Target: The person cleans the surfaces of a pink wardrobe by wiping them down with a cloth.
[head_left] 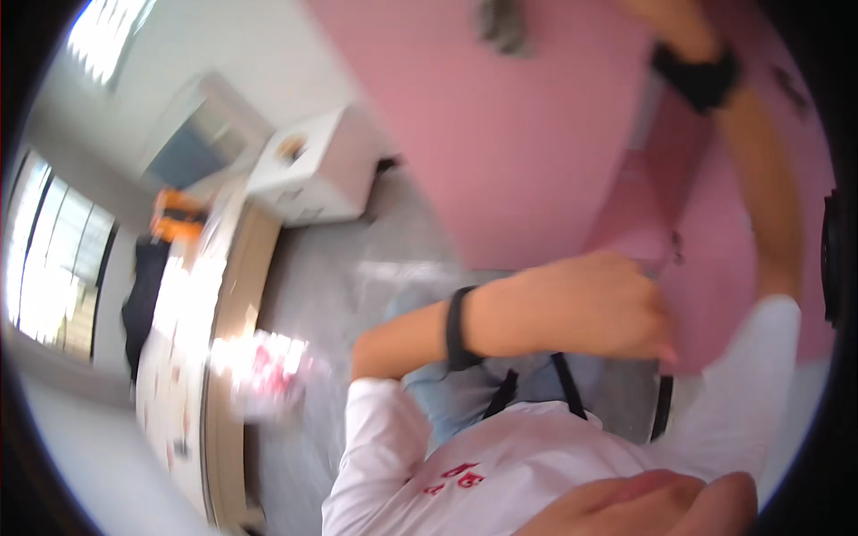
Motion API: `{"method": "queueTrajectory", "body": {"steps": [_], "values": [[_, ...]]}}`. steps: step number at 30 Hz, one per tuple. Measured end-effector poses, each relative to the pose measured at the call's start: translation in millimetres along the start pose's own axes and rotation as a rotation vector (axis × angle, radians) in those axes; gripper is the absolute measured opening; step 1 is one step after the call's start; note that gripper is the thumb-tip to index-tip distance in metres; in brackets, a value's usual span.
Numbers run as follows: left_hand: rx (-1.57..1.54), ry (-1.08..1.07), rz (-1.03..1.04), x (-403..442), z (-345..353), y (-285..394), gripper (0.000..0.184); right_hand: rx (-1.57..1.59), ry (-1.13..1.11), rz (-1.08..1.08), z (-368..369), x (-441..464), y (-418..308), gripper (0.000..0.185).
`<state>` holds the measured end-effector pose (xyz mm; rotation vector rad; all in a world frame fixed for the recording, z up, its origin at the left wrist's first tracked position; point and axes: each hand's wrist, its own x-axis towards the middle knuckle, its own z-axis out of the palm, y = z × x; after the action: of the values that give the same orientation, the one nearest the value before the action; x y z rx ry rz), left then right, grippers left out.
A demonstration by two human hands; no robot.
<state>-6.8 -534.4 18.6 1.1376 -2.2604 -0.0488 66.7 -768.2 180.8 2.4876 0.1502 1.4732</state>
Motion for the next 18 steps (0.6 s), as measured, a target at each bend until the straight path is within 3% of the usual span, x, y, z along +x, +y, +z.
{"method": "queueTrajectory", "body": {"steps": [1,3,4,8,11,13,15,18], "values": [[-0.035,-0.03,0.155,0.6,8.2,1.6,0.035,-0.003,0.023,0.019,2.2,-4.9,-3.4,0.052],[0.172,-0.103,-0.121,-9.3,-11.8,-26.0,0.031,0.018,0.134,0.071,-6.6,-8.1,-20.0,0.053],[0.177,-0.084,-0.052,5.3,-20.6,-42.9,0.031,0.045,0.176,0.104,2.0,-8.9,-24.4,0.054],[0.347,0.179,-0.27,-17.0,-54.3,-45.1,0.02,0.095,0.252,-0.045,12.0,-10.4,-18.2,0.053],[0.518,0.499,-0.33,-13.9,-88.4,-45.3,0.012,0.051,0.168,0.036,-1.5,-26.0,-32.2,0.056],[0.805,0.613,-0.245,-16.8,-124.2,-60.2,0.025,0.05,0.178,-0.011,-3.6,-22.2,-33.5,0.056],[0.89,0.731,-0.229,-18.7,-146.1,-70.3,0.034,0.135,0.112,0.087,-8.7,-17.2,-35.2,0.058],[0.969,0.845,-0.142,-2.4,-168.4,-90.8,0.054,0.065,0.201,0.0,-11.7,3.4,-38.6,0.061]]}}
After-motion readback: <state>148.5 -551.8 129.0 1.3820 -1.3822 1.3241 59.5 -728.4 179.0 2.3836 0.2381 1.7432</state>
